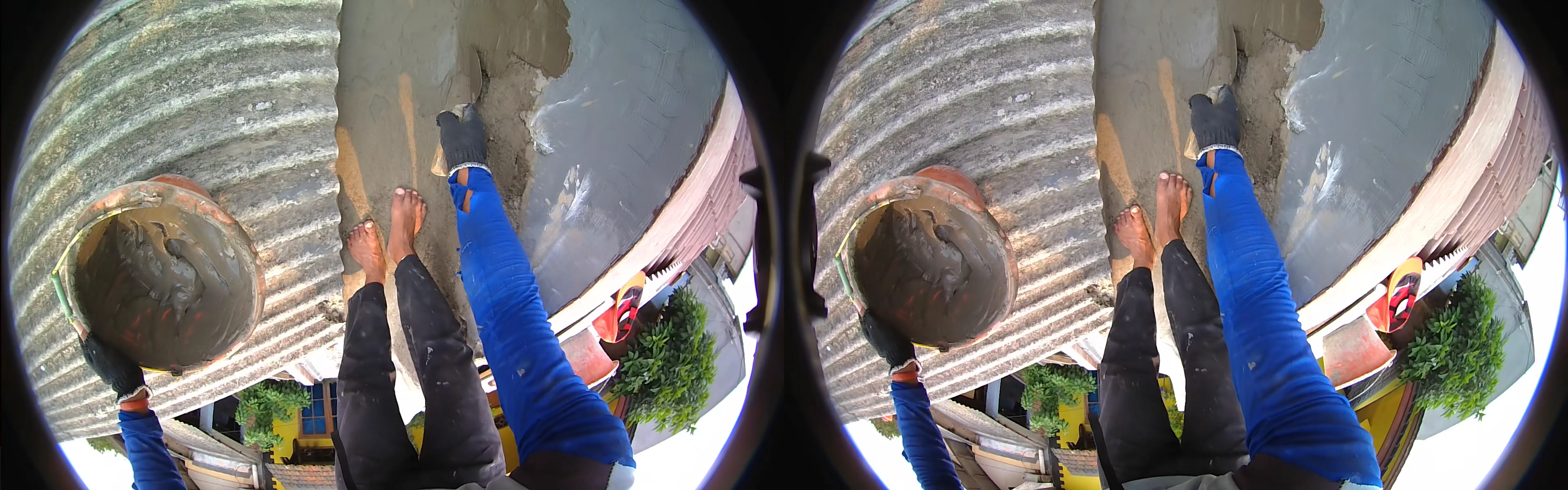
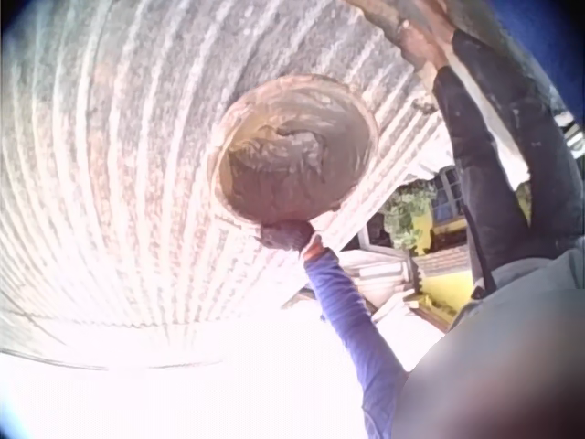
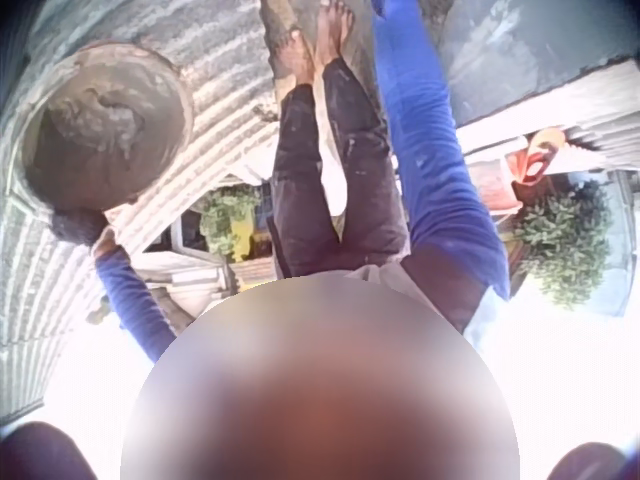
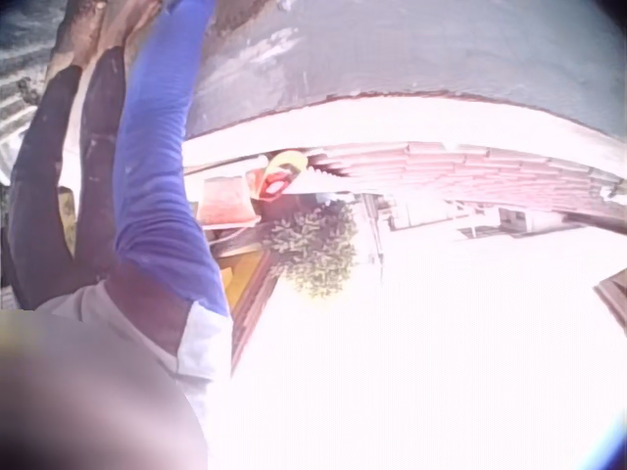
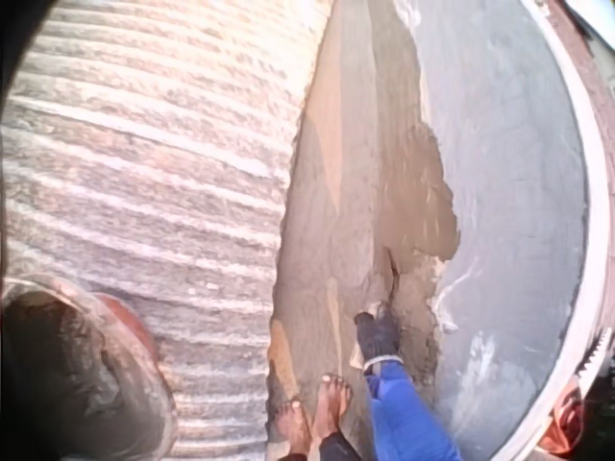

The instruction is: The person scoops wet cement from a bucket with a trowel and spreads it onto a corrugated roof surface. They repeatedly smooth the cement along the roof's edge, working progressively along the seam.

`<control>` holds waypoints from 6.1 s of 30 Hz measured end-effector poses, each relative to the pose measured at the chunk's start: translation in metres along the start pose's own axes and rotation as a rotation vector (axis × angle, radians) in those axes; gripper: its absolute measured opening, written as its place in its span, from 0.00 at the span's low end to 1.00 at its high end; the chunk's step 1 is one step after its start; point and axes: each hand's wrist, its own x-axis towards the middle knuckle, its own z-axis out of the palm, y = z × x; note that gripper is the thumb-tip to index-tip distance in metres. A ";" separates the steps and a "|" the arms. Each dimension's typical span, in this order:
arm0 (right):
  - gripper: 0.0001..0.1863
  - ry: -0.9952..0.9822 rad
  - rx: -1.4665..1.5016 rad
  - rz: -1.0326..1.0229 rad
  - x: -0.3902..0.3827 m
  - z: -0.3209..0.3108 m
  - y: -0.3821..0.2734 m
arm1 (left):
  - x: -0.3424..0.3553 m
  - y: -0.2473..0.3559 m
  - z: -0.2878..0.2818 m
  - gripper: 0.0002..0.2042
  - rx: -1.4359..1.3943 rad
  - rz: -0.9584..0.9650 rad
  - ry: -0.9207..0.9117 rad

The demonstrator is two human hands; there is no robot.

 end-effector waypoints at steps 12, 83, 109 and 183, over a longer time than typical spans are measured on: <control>0.17 -0.044 0.244 0.116 -0.045 -0.062 -0.019 | 0.007 0.012 0.014 0.23 -0.845 -0.615 0.003; 0.27 0.158 0.071 0.001 -0.071 -0.151 -0.136 | 0.028 0.069 -0.005 0.24 -1.240 -0.767 0.136; 0.34 0.237 -0.171 -0.123 -0.042 -0.139 -0.166 | 0.027 0.069 0.005 0.23 -1.208 -0.733 0.174; 0.30 -1.442 -0.162 -0.356 -0.298 -0.034 -0.168 | 0.038 0.091 -0.031 0.17 -1.126 -0.720 0.160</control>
